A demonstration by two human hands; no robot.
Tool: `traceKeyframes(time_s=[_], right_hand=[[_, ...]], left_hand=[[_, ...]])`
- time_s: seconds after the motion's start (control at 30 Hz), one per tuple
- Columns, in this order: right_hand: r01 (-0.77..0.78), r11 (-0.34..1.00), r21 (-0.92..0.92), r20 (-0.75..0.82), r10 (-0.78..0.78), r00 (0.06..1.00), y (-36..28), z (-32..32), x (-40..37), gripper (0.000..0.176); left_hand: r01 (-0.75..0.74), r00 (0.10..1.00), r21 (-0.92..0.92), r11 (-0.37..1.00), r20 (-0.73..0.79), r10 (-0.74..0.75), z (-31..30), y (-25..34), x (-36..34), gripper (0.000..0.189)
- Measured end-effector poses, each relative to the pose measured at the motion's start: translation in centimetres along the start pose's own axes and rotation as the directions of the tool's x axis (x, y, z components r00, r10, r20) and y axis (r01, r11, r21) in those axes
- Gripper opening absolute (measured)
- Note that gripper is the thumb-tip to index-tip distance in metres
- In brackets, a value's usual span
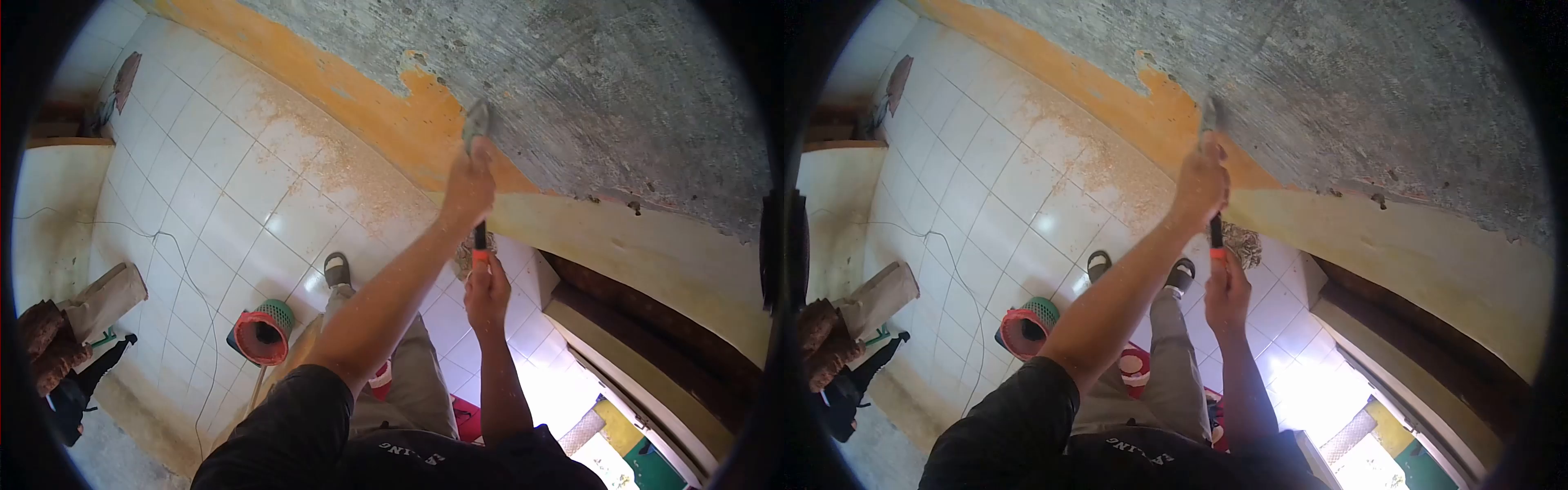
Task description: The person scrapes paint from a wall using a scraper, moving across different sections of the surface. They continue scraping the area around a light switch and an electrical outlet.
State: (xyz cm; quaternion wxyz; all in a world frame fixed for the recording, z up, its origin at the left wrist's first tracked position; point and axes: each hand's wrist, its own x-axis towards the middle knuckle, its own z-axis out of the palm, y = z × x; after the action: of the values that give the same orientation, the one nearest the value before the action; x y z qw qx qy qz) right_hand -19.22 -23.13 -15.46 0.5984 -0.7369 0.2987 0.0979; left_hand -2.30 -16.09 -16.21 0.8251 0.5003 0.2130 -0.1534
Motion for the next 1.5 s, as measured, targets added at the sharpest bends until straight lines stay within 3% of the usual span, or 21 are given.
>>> traceKeyframes(time_s=[0.1, 0.17, 0.23, 0.3, 0.37, 0.4, 0.53, 0.6, 0.77, 0.83, 0.9, 0.97, 1.0, 1.03, 1.1, 1.17, 1.2, 1.27, 1.3, 1.37, 1.5], right_hand=[[-0.062, 0.998, 0.015, -0.011, 0.062, 0.998, -0.2, -1.6, -1.7, 0.036], [-0.105, 0.989, 0.107, 0.005, 0.105, 0.994, -0.3, -0.4, -1.1, 0.035], [0.003, 1.0, -0.002, 0.064, -0.003, 0.998, -1.2, 1.6, 1.1, 0.032], [0.09, 0.995, -0.05, 0.091, -0.085, 0.992, -0.1, 2.5, 2.1, 0.03], [0.134, 0.991, 0.03, 0.017, -0.134, 0.991, 1.3, 2.7, 2.1, 0.03], [-0.015, 0.999, 0.033, 0.023, 0.014, 1.0, 0.5, 2.0, 0.9, 0.031], [-0.073, 0.991, 0.111, 0.012, 0.072, 0.997, 0.2, 1.4, 0.6, 0.033], [0.233, 0.969, -0.086, 0.071, -0.228, 0.971, 0.1, 3.3, 3.0, 0.034], [0.177, 0.983, -0.058, 0.018, -0.176, 0.984, 0.4, 3.8, 1.6, 0.031], [-0.036, 0.996, 0.088, -0.018, 0.037, 0.999, -0.1, 3.0, 0.3, 0.03], [-0.031, 0.998, 0.053, -0.009, 0.031, 0.999, -0.2, 3.5, 1.5, 0.031], [0.304, 0.938, -0.168, 0.07, -0.296, 0.953, -0.6, 5.1, 4.6, 0.032], [0.187, 0.952, -0.242, 0.089, -0.17, 0.981, -2.6, 6.2, 5.2, 0.033], [0.183, 0.954, -0.239, 0.089, -0.166, 0.982, -2.1, 6.6, 5.0, 0.033], [0.195, 0.979, -0.058, 0.076, -0.19, 0.979, -1.0, 7.8, 4.7, 0.037], [0.147, 0.989, -0.017, 0.048, -0.146, 0.988, 0.6, 6.8, 2.0, 0.037], [0.065, 0.996, 0.061, -0.014, -0.065, 0.998, 0.9, 6.2, 0.7, 0.036], [-0.003, 0.994, 0.107, -0.067, 0.01, 0.998, 0.1, 5.7, 0.5, 0.033], [0.001, 0.995, 0.101, -0.07, 0.006, 0.998, -0.5, 5.8, 0.9, 0.033], [0.136, 0.985, -0.107, 0.041, -0.133, 0.99, -2.1, 6.2, 2.8, 0.034], [0.147, 0.981, -0.124, -0.011, -0.15, 0.989, -1.2, 8.2, 2.9, 0.034]], left_hand=[[-0.013, 0.992, 0.051, 0.999, 0.127, 0.006, 0.9, -2.2, -0.9, 0.046], [-0.096, 0.989, 0.119, 0.988, 0.125, 0.081, 0.1, -2.4, 0.3, 0.049], [0.084, 0.995, 0.036, 0.996, 0.055, -0.086, -1.7, 1.4, 1.5, 0.049], [0.046, 0.999, -0.018, 0.999, 0.009, -0.045, -2.8, 1.8, 2.3, 0.047], [-0.138, 0.99, 0.145, 0.98, 0.012, 0.138, -2.7, -0.3, 3.2, 0.046], [-0.049, 0.998, 0.121, 0.991, 0.052, 0.042, -2.0, -0.2, 1.8, 0.046], [-0.08, 0.993, 0.097, 0.992, 0.096, 0.071, -1.4, 0.3, 1.2, 0.043], [0.015, 1.0, 0.042, 0.999, -0.006, -0.015, -3.0, 2.8, 3.1, 0.042], [-0.103, 0.995, 0.175, 0.979, 0.02, 0.101, -3.3, 0.9, 3.0, 0.045], [-0.159, 0.981, 0.098, 0.982, 0.123, 0.147, -2.4, 0.3, 1.8, 0.04], [-0.083, 0.991, 0.112, 0.99, 0.114, 0.07, -3.1, 2.5, 2.0, 0.034], [-0.076, 0.996, 0.24, 0.968, -0.019, 0.083, -4.7, 5.1, 3.8, 0.033], [-0.073, 0.997, 0.242, 0.968, -0.018, 0.08, -5.4, 5.4, 4.7, 0.033], [-0.038, 0.998, 0.14, 0.989, -0.043, 0.044, -6.1, 5.7, 5.3, 0.029], [-0.01, 0.998, 0.045, 0.999, -0.063, 0.013, -6.6, 4.0, 6.3, 0.026], [-0.387, 0.92, 0.401, 0.83, 0.113, 0.375, -5.9, -2.4, 7.1, 0.025], [-0.389, 0.919, 0.396, 0.831, 0.107, 0.379, -5.4, -2.1, 5.9, 0.025], [-0.153, 0.983, 0.181, 0.972, 0.13, 0.131, -4.1, 0.0, 3.3, 0.031], [-0.155, 0.982, 0.174, 0.973, 0.131, 0.133, -4.2, 1.8, 3.1, 0.031], [0.002, 0.999, 0.08, 0.997, 0.033, -0.005, -5.2, 5.1, 3.6, 0.043], [0.016, 0.995, 0.023, 1.0, 0.102, -0.018, -6.7, 5.2, 4.7, 0.045]])
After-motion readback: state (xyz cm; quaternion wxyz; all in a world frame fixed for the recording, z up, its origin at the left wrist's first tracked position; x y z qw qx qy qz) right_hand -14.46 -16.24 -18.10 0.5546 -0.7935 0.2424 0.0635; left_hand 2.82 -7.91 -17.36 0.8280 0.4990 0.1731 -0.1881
